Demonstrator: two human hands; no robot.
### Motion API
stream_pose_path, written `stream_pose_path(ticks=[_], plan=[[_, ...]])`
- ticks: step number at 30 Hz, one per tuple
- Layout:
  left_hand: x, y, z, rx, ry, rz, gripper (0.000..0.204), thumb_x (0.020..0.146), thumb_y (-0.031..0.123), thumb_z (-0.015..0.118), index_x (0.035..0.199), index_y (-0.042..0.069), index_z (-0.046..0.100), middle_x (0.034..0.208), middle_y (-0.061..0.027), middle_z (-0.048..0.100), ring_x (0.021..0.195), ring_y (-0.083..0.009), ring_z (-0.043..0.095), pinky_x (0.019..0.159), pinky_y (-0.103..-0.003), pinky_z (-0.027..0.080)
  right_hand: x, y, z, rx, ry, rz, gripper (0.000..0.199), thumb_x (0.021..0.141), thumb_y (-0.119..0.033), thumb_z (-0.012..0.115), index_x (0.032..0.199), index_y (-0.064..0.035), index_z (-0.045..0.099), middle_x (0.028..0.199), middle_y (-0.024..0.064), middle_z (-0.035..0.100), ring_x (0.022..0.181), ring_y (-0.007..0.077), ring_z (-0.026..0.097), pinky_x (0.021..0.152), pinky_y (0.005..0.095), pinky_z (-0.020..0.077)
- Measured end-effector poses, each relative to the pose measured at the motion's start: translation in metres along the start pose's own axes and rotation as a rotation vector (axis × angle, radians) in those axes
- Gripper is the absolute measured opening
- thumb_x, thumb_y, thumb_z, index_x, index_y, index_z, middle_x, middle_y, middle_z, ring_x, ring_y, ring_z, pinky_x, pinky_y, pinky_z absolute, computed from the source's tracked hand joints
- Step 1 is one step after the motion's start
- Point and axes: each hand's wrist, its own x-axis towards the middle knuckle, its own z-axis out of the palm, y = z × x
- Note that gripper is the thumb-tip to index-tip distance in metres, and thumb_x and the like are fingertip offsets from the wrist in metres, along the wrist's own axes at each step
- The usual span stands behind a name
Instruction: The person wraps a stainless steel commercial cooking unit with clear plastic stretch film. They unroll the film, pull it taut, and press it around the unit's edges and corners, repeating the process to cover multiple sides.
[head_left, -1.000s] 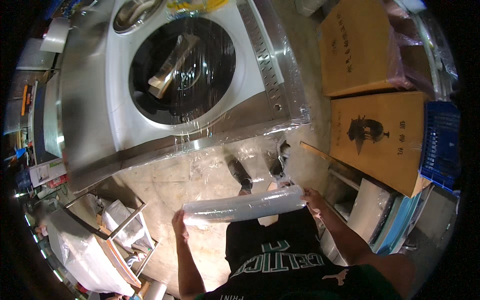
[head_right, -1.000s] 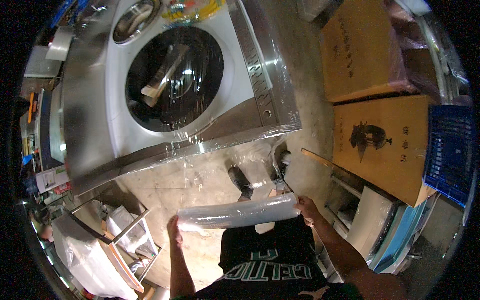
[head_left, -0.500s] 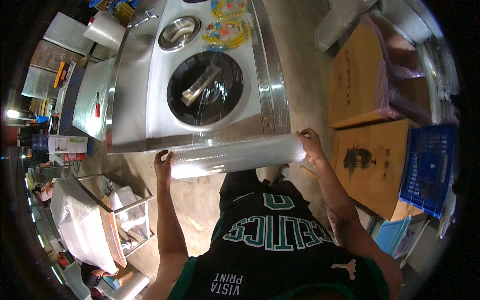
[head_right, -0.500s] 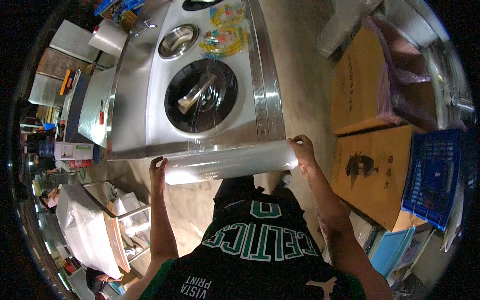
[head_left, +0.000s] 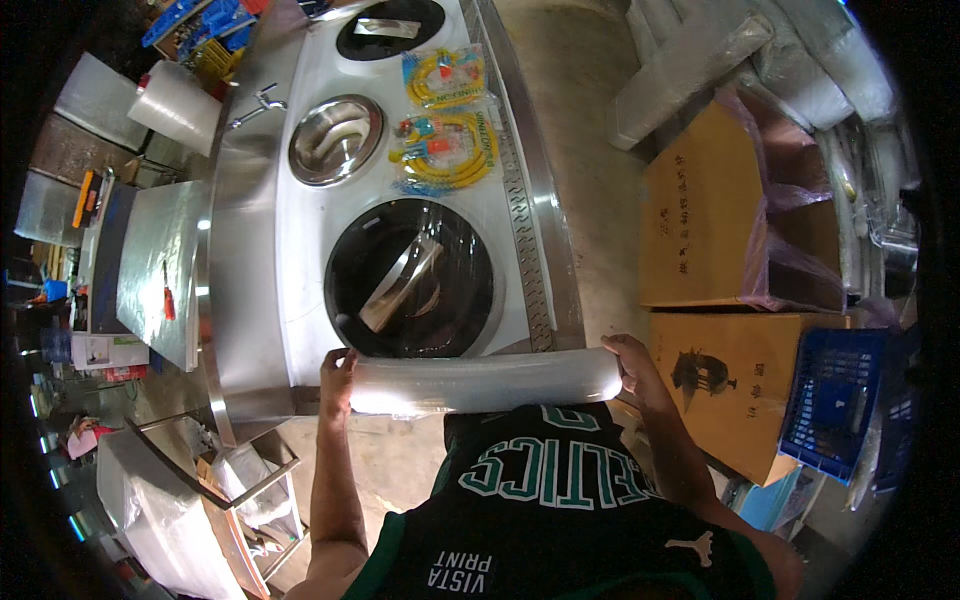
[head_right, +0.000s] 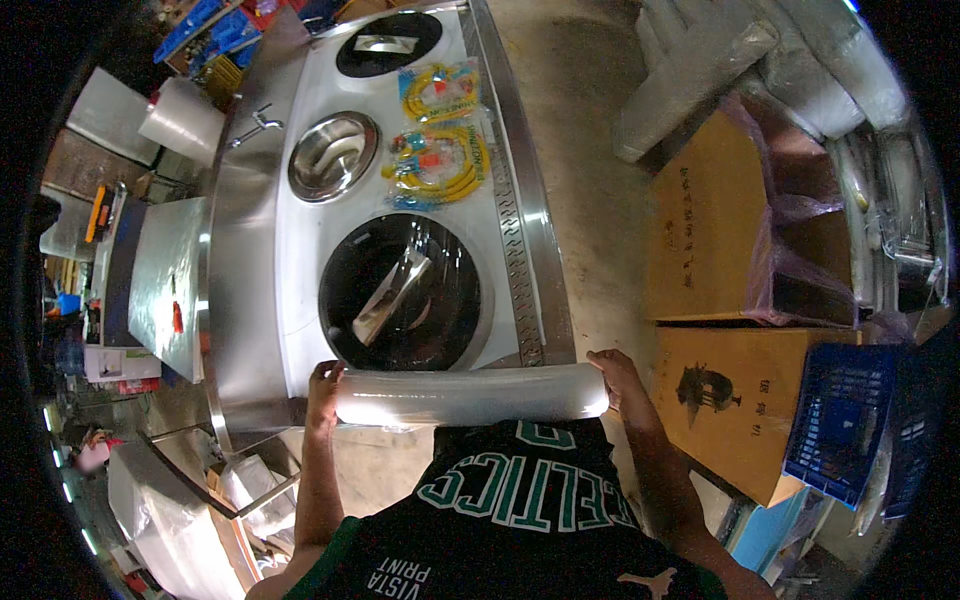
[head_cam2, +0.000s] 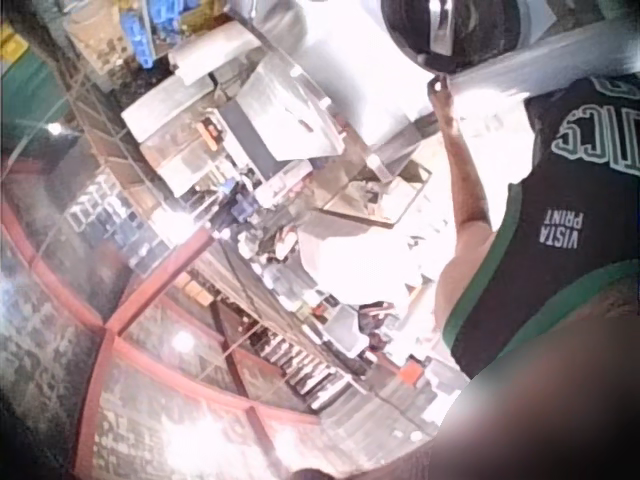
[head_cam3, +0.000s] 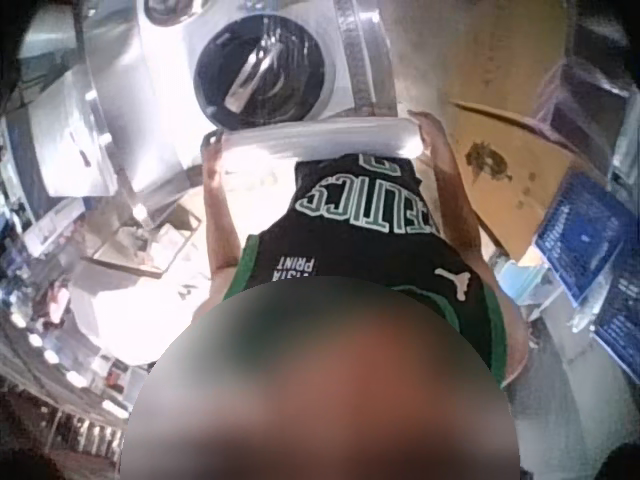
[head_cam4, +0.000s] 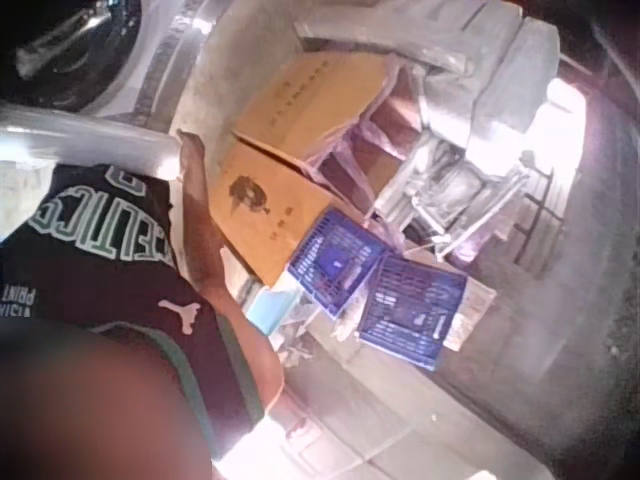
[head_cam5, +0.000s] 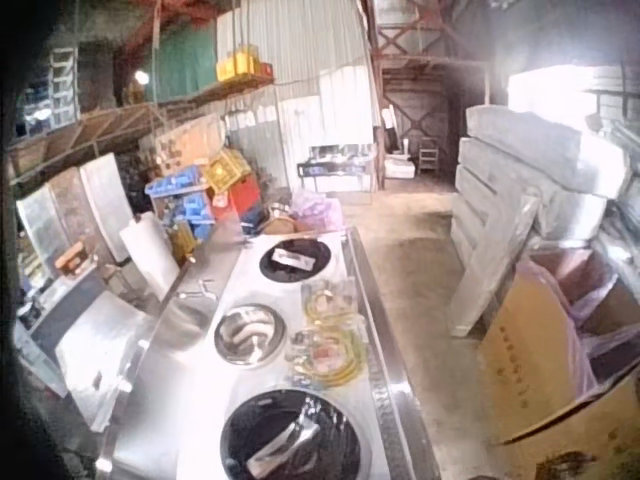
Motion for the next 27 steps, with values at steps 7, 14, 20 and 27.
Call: stream_pose_path(ticks=[7,14,20,27], plan=[[0.064,0.078,0.009,-0.056,0.003,-0.015,0.028,0.099,0.025,0.069,0.117,0.003,0.066,0.082,-0.0028,0.063,0.068,-0.0101,0.055,0.057,-0.028,0.048,0.016,-0.116,0.026,0.181,-0.164,-0.044,0.03,0.1,-0.025,0.066,0.108,0.0027,0.058,0.092,0.013,0.064,0.082,0.0214,0.065,0.074,0.039,0.0559],[0.19,0.184,0.024,-0.235,0.028,0.119,0.045,0.095,0.035,0.069,0.125,0.002,0.064,0.108,-0.0111,0.069,0.093,-0.0229,0.066,0.087,-0.038,0.055,0.112,-0.284,0.053,0.19,-0.387,-0.128,0.034,0.097,-0.019,0.065,0.12,0.0044,0.055,0.11,0.0154,0.064,0.098,0.0248,0.065,0.088,0.0384,0.0549],[0.227,0.299,0.065,0.008,0.27,0.248,0.039,0.09,0.03,0.073,0.113,-0.001,0.072,0.096,-0.0078,0.071,0.082,-0.0167,0.064,0.076,-0.033,0.052,0.19,-0.402,0.055,0.077,-0.492,-0.434,0.032,0.091,-0.008,0.07,0.118,-0.0043,0.053,0.111,0.0105,0.06,0.102,0.0224,0.06,0.092,0.0351,0.0508],[0.175,0.398,0.105,0.089,0.464,0.313,0.045,0.083,0.032,0.079,0.107,-0.005,0.073,0.094,-0.013,0.072,0.078,-0.0205,0.068,0.068,-0.038,0.055,0.205,-0.449,0.027,0.074,-0.545,-0.392,0.026,0.092,-0.01,0.068,0.114,-0.0025,0.057,0.109,0.0103,0.062,0.101,0.0221,0.061,0.091,0.0341,0.0506]])
